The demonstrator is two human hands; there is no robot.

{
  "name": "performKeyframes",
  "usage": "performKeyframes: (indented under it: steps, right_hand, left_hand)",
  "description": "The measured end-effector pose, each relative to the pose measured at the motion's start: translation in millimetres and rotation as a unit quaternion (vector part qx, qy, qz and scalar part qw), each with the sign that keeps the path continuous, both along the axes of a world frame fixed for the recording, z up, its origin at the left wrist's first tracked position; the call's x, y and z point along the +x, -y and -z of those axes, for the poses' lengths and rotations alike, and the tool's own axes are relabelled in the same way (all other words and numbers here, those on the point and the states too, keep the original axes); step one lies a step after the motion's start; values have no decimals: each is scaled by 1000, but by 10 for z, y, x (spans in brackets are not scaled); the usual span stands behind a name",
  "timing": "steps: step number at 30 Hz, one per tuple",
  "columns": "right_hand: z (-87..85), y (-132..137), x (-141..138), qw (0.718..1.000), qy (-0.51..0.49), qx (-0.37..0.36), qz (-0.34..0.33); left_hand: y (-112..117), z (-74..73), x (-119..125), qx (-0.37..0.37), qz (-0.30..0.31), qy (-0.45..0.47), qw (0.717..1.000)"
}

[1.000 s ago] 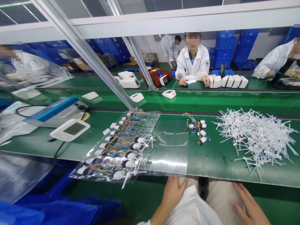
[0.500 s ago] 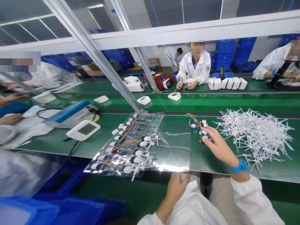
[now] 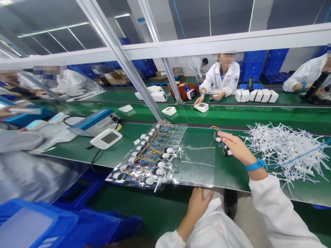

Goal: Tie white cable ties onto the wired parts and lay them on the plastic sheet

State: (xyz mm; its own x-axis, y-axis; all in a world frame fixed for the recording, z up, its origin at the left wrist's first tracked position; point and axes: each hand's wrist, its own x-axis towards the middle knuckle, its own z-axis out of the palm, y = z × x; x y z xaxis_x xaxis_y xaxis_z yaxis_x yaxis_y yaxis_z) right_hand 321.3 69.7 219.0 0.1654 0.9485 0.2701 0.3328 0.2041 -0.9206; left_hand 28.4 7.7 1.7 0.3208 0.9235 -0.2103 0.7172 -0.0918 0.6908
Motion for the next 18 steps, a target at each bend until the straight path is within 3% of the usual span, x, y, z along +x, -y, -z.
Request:
performKeyframes:
  steps: [9, 15, 18]
  right_hand:
    - [-344, 156, 38, 987, -152, -5, -46]
    - [-496, 240, 4, 979, -197, 24, -36]
    - [-570, 310, -26, 979, -195, 42, -41]
  left_hand:
    - [17, -186, 18, -22, 12, -12, 1000]
    - [17, -153, 1, -28, -4, 17, 999]
    - [22, -156, -25, 11, -22, 69, 997]
